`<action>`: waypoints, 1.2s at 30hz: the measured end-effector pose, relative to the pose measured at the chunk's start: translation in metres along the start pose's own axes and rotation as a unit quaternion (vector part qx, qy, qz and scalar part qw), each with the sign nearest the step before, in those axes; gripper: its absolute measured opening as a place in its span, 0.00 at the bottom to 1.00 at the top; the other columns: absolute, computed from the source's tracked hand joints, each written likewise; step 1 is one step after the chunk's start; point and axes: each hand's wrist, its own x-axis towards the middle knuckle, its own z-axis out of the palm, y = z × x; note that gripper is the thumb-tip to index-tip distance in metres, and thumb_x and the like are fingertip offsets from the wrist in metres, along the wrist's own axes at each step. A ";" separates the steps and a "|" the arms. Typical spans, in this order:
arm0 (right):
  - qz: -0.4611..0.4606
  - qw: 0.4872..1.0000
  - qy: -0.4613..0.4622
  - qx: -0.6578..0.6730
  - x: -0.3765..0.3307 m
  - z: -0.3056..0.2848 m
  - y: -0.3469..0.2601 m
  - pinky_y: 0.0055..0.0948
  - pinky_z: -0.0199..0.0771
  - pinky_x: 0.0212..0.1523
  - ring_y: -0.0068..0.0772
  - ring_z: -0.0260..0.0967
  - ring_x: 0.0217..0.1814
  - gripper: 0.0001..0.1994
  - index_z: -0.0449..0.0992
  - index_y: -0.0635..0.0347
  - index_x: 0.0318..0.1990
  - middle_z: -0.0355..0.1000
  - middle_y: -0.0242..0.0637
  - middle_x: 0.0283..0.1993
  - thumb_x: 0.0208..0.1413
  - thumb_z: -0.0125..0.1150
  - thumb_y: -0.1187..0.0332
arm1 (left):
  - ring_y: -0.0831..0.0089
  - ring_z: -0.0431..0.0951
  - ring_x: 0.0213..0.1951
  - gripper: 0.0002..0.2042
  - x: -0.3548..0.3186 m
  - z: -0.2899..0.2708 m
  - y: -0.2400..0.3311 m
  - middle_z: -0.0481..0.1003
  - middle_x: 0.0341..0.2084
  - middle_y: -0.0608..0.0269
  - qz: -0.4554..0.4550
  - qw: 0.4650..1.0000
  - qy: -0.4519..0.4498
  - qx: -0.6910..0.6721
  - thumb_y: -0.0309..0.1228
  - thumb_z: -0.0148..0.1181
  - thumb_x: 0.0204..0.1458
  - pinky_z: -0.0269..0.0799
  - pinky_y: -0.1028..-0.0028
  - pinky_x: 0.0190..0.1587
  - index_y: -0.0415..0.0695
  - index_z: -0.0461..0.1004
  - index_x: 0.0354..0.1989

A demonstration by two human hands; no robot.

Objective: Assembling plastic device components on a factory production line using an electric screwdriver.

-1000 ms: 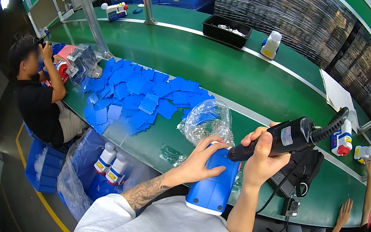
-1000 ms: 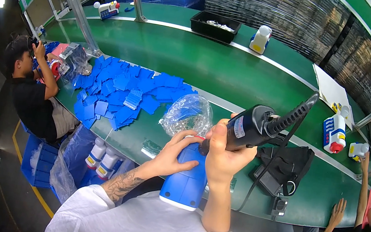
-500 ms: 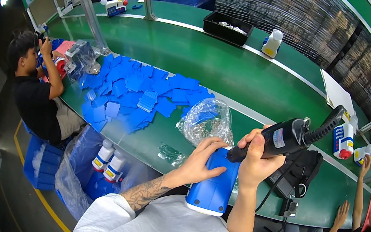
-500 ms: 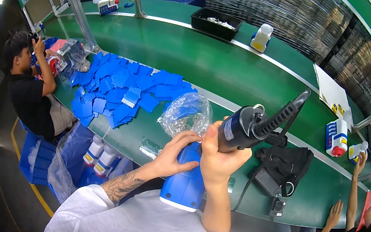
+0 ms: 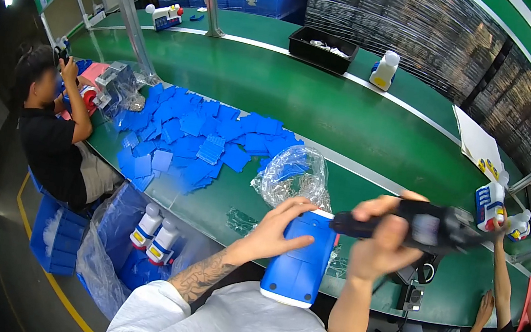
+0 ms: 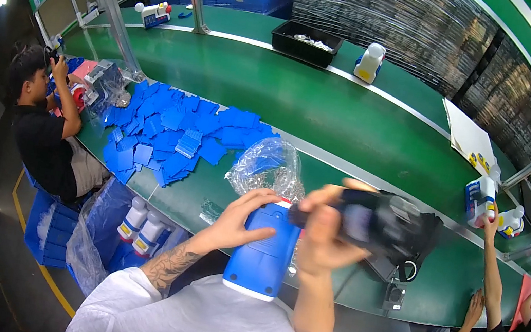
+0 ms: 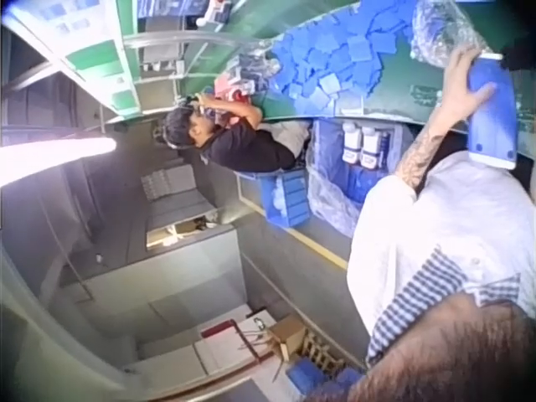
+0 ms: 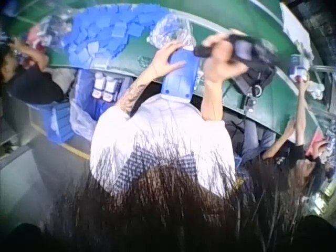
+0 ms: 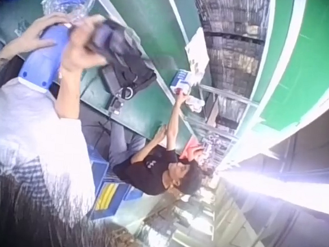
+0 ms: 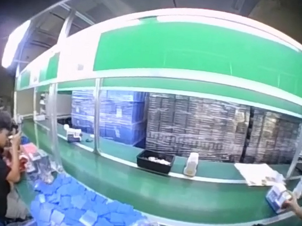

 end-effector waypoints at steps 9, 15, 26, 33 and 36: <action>0.226 0.803 -0.106 -0.542 0.004 -0.094 0.052 0.38 0.70 0.23 0.50 0.71 0.25 0.19 0.56 0.64 0.40 0.68 0.56 0.26 0.49 0.57 0.63 | 0.48 0.62 0.55 0.34 -0.043 -0.058 0.009 0.60 0.53 0.39 -0.241 0.967 -0.043 0.066 0.43 0.54 0.49 0.58 0.64 0.55 0.46 0.49 0.62; 0.351 0.616 -0.263 -0.654 -0.056 -0.110 0.115 0.45 0.69 0.40 0.57 0.69 0.40 0.25 0.65 0.64 0.41 0.70 0.58 0.35 0.41 0.63 0.54 | 0.45 0.69 0.48 0.43 -0.052 -0.057 -0.010 0.66 0.46 0.35 -0.243 0.966 -0.023 0.088 0.52 0.60 0.40 0.64 0.61 0.50 0.43 0.47 0.61; 0.508 0.792 -0.245 0.236 0.017 -0.088 0.008 0.36 0.74 0.39 0.41 0.66 0.50 0.38 0.55 0.62 0.58 0.65 0.46 0.51 0.52 0.31 0.36 | 0.48 0.55 0.57 0.36 0.023 -0.066 0.078 0.56 0.54 0.48 0.250 0.956 0.049 0.145 0.32 0.69 0.25 0.49 0.51 0.58 0.59 0.65 0.51; 0.506 0.849 -0.084 0.129 0.058 -0.102 0.054 0.38 0.65 0.53 0.38 0.64 0.52 0.27 0.60 0.63 0.53 0.65 0.43 0.52 0.54 0.48 0.51 | 0.59 0.55 0.60 0.30 0.061 -0.024 0.042 0.54 0.59 0.62 0.360 0.850 0.071 0.377 0.32 0.53 0.42 0.43 0.44 0.59 0.81 0.56 0.53; 0.407 0.907 -0.102 -0.044 0.078 -0.086 0.090 0.31 0.69 0.44 0.31 0.67 0.45 0.20 0.62 0.58 0.49 0.66 0.36 0.44 0.53 0.52 0.56 | 0.56 0.54 0.60 0.29 0.047 -0.040 0.020 0.53 0.59 0.52 0.248 0.913 0.068 0.316 0.26 0.55 0.43 0.46 0.44 0.58 0.66 0.58 0.56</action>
